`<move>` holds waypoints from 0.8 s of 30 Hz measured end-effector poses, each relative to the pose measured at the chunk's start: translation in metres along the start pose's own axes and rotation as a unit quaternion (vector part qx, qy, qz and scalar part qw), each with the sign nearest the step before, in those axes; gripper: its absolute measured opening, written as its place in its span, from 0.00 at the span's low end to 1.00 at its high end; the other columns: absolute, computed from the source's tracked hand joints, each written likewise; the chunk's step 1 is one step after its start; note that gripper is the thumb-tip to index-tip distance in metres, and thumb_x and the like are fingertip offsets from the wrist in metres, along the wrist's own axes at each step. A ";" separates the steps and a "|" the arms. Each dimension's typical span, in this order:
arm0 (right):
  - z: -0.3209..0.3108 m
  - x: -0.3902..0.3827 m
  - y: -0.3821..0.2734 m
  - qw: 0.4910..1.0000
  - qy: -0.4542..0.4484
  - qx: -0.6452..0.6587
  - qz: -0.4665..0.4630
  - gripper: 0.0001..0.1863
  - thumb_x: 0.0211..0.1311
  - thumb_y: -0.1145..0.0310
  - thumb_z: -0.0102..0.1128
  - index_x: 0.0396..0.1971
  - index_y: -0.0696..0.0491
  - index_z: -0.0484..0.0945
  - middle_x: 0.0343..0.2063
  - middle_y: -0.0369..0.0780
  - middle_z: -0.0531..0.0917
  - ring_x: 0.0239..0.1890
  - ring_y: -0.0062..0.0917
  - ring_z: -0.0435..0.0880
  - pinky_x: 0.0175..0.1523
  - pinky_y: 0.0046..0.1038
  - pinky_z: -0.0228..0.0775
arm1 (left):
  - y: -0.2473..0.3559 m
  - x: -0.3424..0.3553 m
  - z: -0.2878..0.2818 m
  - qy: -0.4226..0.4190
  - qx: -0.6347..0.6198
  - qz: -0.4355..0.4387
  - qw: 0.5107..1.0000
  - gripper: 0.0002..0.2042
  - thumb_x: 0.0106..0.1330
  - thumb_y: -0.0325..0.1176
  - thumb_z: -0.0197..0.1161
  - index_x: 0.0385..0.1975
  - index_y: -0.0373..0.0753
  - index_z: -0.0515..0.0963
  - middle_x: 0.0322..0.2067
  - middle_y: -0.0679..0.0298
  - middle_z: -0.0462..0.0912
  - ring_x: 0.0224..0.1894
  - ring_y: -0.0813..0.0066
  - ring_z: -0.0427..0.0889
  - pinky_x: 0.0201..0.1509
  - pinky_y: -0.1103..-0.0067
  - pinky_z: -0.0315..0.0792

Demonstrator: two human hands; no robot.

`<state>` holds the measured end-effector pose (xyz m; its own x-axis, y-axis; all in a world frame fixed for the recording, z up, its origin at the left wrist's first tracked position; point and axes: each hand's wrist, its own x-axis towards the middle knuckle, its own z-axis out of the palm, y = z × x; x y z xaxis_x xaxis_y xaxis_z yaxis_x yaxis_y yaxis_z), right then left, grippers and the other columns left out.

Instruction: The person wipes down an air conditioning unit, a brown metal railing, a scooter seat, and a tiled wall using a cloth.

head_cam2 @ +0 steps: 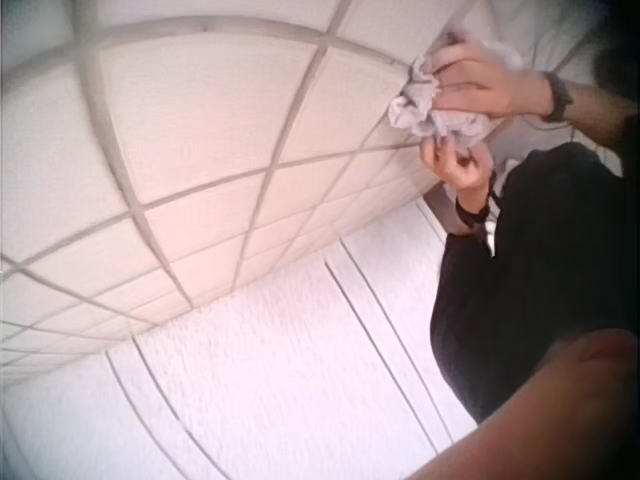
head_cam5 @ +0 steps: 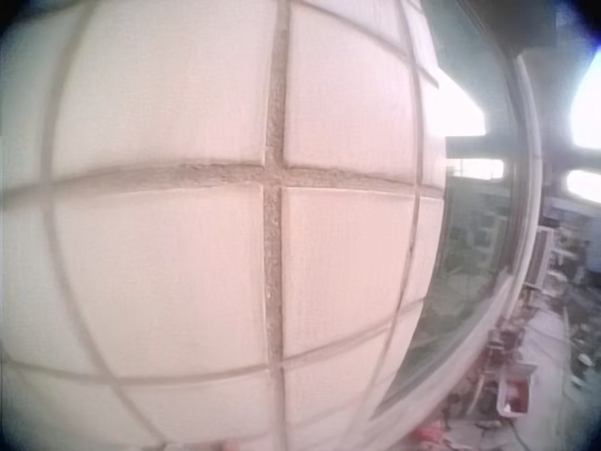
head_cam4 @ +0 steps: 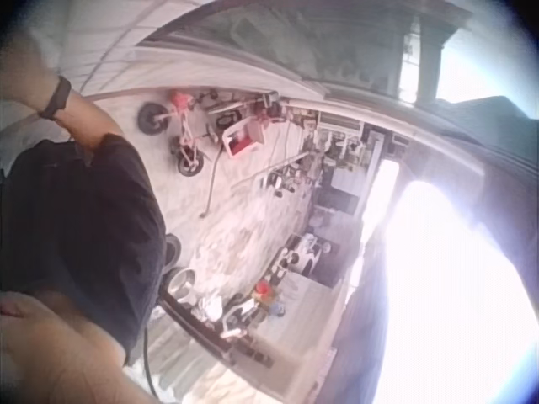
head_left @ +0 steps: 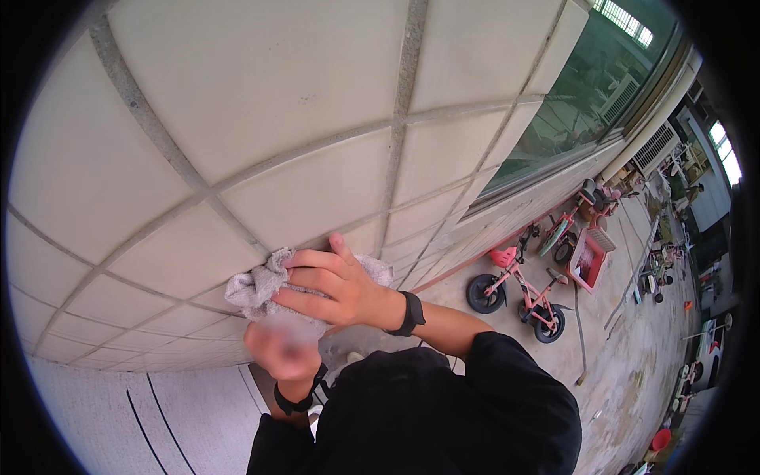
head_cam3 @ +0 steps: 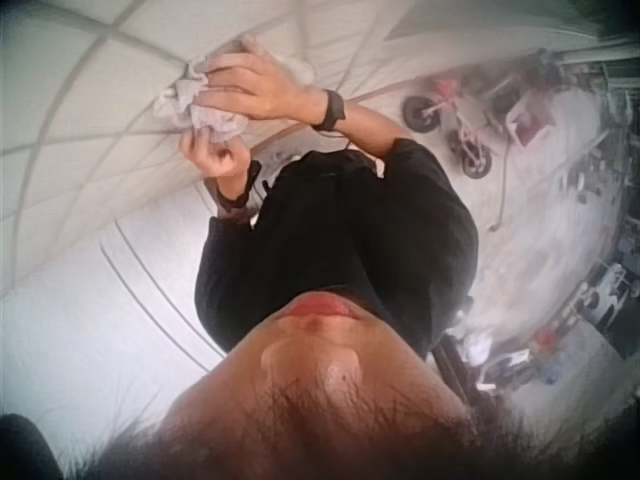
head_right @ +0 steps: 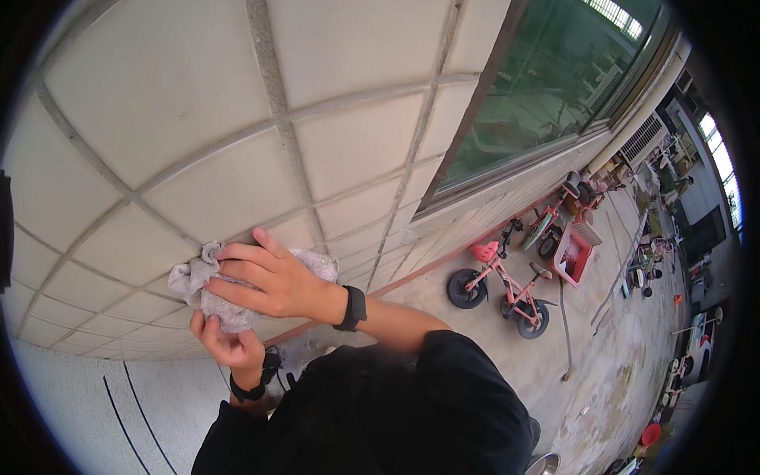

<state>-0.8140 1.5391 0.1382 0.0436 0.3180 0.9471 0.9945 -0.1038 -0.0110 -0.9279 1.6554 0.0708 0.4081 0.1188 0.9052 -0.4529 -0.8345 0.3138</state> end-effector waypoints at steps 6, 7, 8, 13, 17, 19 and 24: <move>-0.035 0.009 -0.003 0.998 -0.039 -0.026 0.046 0.17 0.48 0.65 0.58 0.41 0.50 0.77 0.34 0.37 0.75 0.45 0.33 0.76 0.64 0.47 0.46 | 0.020 0.012 0.050 -0.077 -0.048 -0.018 0.996 0.43 0.48 0.29 0.69 0.63 0.39 0.47 0.56 0.49 0.57 0.58 0.37 0.58 0.56 0.51 0.60; -0.039 0.006 -0.007 0.995 -0.042 -0.012 0.086 0.20 0.45 0.65 0.61 0.42 0.52 0.77 0.36 0.38 0.75 0.46 0.35 0.75 0.63 0.48 0.49 | 0.021 0.012 0.053 -0.172 -0.097 -0.107 0.974 0.44 0.48 0.30 0.69 0.63 0.41 0.45 0.58 0.49 0.53 0.59 0.37 0.56 0.55 0.52 0.60; -0.041 0.004 -0.012 0.991 -0.046 0.004 0.127 0.23 0.42 0.65 0.64 0.43 0.54 0.76 0.37 0.39 0.75 0.47 0.37 0.75 0.62 0.48 0.51 | 0.018 0.011 0.058 -0.182 -0.072 -0.080 0.977 0.44 0.50 0.32 0.69 0.63 0.44 0.45 0.57 0.49 0.54 0.58 0.38 0.57 0.55 0.54 0.61; -0.054 -0.009 -0.029 0.970 -0.077 0.070 0.221 0.34 0.36 0.66 0.67 0.50 0.59 0.70 0.46 0.47 0.69 0.54 0.44 0.67 0.60 0.48 0.55 | 0.004 0.015 0.091 0.128 0.096 0.088 0.983 0.39 0.56 0.44 0.64 0.61 0.38 0.47 0.56 0.51 0.59 0.57 0.50 0.63 0.58 0.60 0.61; -0.075 -0.021 -0.027 0.946 -0.177 0.095 0.254 0.36 0.36 0.70 0.66 0.53 0.57 0.67 0.51 0.51 0.63 0.57 0.44 0.63 0.59 0.49 0.56 | 0.001 0.035 0.071 0.085 0.044 0.084 0.992 0.33 0.55 0.45 0.64 0.56 0.41 0.55 0.51 0.45 0.62 0.48 0.52 0.69 0.46 0.65 0.72; -0.077 -0.041 -0.013 0.964 -0.155 0.048 0.211 0.35 0.36 0.71 0.66 0.53 0.52 0.69 0.50 0.49 0.64 0.56 0.43 0.64 0.59 0.49 0.56 | 0.005 0.042 0.063 0.059 -0.020 0.060 0.996 0.26 0.55 0.43 0.65 0.50 0.44 0.63 0.46 0.50 0.70 0.41 0.57 0.72 0.40 0.70 0.67; -0.071 -0.066 0.014 0.984 -0.105 -0.121 0.081 0.28 0.42 0.74 0.60 0.49 0.35 0.74 0.49 0.36 0.67 0.53 0.36 0.66 0.62 0.48 0.52 | 0.016 0.054 0.061 0.060 -0.009 0.061 0.996 0.24 0.49 0.39 0.67 0.46 0.40 0.70 0.40 0.53 0.74 0.35 0.60 0.75 0.35 0.71 0.69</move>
<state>-0.8099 1.4495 0.0984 0.2435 0.4637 0.8519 0.9225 -0.3820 -0.0557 -0.8650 1.6158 0.1075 0.2521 0.0822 0.9642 -0.5076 -0.8370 0.2041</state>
